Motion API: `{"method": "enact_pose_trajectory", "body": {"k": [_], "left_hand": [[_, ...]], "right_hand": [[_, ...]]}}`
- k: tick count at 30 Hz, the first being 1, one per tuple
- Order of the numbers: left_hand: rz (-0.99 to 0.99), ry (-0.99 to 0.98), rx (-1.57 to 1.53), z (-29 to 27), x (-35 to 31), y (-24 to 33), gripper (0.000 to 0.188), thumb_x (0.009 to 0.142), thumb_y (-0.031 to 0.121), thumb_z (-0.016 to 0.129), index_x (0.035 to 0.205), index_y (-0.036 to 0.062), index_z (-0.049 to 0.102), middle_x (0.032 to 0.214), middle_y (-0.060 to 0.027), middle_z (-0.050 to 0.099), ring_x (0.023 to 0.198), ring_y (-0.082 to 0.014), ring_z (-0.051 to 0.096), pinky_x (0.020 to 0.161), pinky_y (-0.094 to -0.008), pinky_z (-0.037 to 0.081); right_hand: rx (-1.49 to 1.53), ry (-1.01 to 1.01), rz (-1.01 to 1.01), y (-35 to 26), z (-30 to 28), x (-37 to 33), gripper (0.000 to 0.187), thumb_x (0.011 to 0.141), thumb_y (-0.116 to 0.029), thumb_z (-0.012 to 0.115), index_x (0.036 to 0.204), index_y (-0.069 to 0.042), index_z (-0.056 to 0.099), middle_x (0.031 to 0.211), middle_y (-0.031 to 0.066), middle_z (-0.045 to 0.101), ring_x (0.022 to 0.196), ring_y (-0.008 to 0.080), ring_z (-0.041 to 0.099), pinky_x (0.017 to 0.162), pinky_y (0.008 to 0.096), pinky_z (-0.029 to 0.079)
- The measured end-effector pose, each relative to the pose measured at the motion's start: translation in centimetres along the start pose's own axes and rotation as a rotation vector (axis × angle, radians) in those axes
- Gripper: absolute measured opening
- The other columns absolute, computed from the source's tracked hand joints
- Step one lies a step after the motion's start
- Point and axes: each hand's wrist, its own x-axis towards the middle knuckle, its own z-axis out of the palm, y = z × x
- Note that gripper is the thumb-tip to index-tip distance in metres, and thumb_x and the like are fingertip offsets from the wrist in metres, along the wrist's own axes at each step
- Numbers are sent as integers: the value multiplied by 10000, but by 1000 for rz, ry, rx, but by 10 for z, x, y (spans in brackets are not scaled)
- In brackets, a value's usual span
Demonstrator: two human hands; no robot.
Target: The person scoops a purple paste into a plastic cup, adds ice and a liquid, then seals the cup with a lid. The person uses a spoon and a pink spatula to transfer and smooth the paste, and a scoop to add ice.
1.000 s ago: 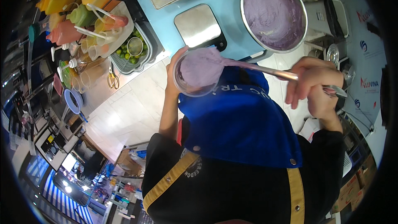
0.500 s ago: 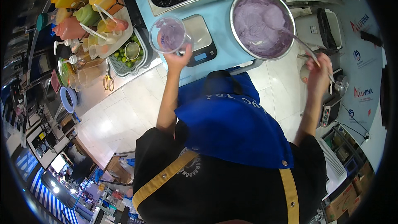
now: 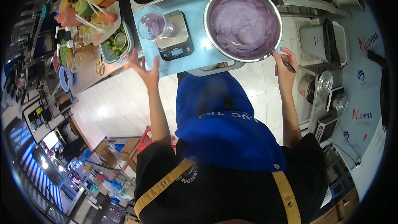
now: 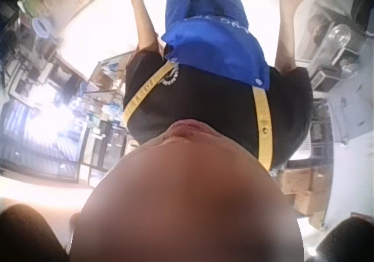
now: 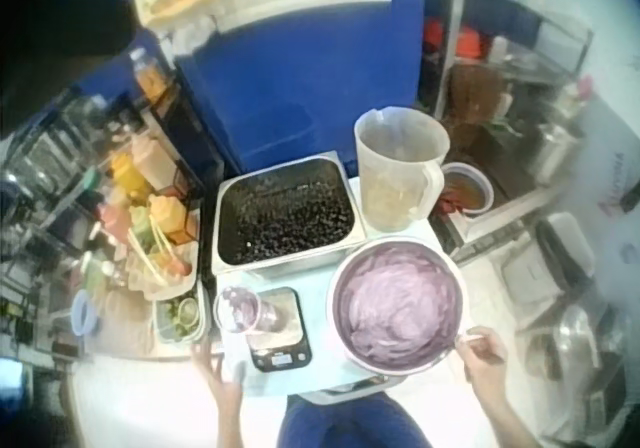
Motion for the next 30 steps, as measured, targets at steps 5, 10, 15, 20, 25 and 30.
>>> {"method": "enact_pose_trajectory", "body": {"k": [5, 10, 15, 20, 25, 30], "left_hand": [[-204, 171, -68, -33, -68, 27, 866, 893, 129, 690, 1569, 115, 149, 1504, -191, 369, 1307, -342, 493, 958, -454, 507], [-241, 255, -166, -23, -91, 48, 771, 930, 69, 648, 1555, 121, 199, 1481, -171, 376, 1206, -282, 559, 888, -369, 538], [-169, 218, -256, 29, -84, 65, 670, 948, 53, 632, 1521, 81, 286, 1477, -159, 385, 1131, -226, 597, 854, -308, 526], [-271, 379, -197, 22, -186, 43, 529, 963, 84, 624, 1445, 42, 411, 1447, -107, 442, 1082, -208, 601, 836, -299, 517], [-513, 406, -158, 57, -329, 38, 464, 966, 105, 609, 1403, 33, 469, 1398, -106, 481, 1060, -200, 594, 819, -311, 522], [-628, 231, 40, 86, -442, 41, 447, 962, 117, 622, 1386, 48, 500, 1381, -121, 481, 1167, -218, 540, 917, -335, 512]], "right_hand": [[-69, -149, -135, 45, -39, 3, 517, 808, -66, 800, 1267, -52, 564, 835, -7, 601, 706, 47, 523, 649, 188, 400], [-328, -445, 117, 185, -110, -18, 355, 877, -179, 729, 1208, -111, 621, 774, 20, 629, 563, 84, 565, 497, 250, 453], [-777, -731, 599, 377, -283, -57, 222, 936, -244, 648, 1115, -111, 652, 818, 69, 674, 593, 162, 618, 525, 331, 508], [-945, -624, 930, 332, -422, -36, 238, 925, -276, 646, 1130, -156, 643, 878, 77, 684, 627, 207, 646, 564, 391, 528], [-657, -403, 732, 306, -487, 58, 208, 932, -233, 607, 1100, -112, 630, 797, 59, 631, 571, 171, 589, 496, 302, 481], [-279, -458, 350, 258, -472, 163, 235, 888, -168, 652, 1097, -63, 634, 775, 27, 633, 560, 113, 552, 479, 267, 456]]}}
